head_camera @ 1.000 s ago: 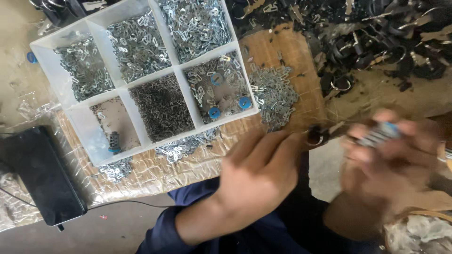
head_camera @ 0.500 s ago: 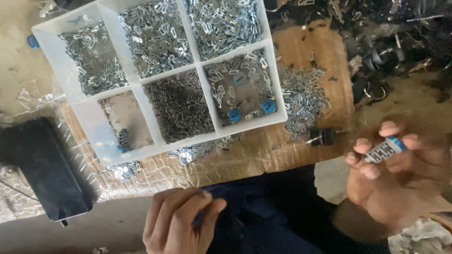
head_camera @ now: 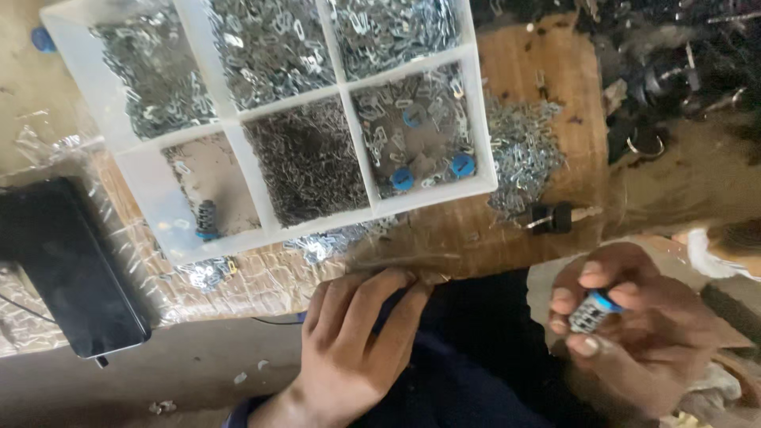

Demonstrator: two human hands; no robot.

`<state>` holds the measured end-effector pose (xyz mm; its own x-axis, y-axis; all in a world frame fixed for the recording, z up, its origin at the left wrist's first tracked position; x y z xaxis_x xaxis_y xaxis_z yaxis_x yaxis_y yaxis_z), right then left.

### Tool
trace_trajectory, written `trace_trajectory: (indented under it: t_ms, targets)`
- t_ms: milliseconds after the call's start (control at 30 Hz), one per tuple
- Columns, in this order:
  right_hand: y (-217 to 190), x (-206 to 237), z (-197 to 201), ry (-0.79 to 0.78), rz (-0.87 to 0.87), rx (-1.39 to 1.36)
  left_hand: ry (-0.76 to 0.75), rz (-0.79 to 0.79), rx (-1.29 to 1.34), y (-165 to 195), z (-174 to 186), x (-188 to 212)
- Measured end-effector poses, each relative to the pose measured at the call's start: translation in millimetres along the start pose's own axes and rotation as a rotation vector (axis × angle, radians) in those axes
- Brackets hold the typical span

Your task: The person sits at a workbench and assembles a small blue-capped component, repeatedly picking tiny metal staples from a compartment box and inserting them one at a time into the component, occasionally repositioning the part and reaching into different compartments for more pieces.

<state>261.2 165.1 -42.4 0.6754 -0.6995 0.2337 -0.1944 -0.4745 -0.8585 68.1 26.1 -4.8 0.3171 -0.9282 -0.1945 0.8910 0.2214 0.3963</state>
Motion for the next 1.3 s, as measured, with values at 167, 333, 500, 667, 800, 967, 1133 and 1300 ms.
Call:
trace_trajectory:
  t_ms: [167, 333, 500, 667, 800, 967, 1133, 1300]
  targets:
    - [34, 22, -7, -0.063, 0.003, -0.24, 0.021, -0.008, -0.099, 0, -1, 19]
    - [59, 19, -21, -0.183, -0.081, -0.289, 0.154, 0.205, -0.155, -38, 15, 63]
    - [80, -3, -71, -0.357, -0.159, -0.277, 0.118, 0.409, -0.207, -71, 34, 79]
    - [87, -4, -107, -0.367, -0.163, -0.229, 0.076, 0.443, -0.317, -83, 24, 60]
    - [77, -6, -123, -0.464, -0.185, -0.207, 0.109, 0.454, -0.192, -89, 19, 64]
    - [80, -11, -120, -0.373, -0.184, -0.152, 0.038, 0.402, -0.15, -87, 18, 70]
    - [79, -7, -111, -0.379, -0.142, -0.206, 0.102, 0.394, -0.15, -83, 29, 70]
    - [79, -9, -102, -0.413, -0.142, -0.177, 0.042, 0.364, -0.26, -75, 23, 63]
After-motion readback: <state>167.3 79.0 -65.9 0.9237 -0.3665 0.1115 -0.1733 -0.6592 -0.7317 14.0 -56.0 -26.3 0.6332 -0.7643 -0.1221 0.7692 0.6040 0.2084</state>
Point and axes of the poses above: each hand's wrist, its own x-axis away from the middle knuckle, its own z-axis out of the back of the hand, y = z × x, the point moved 8 cm from there along -x, towards the middle knuckle, and after that the axes turned 12 degrees about -x, right-handed, at the moved point
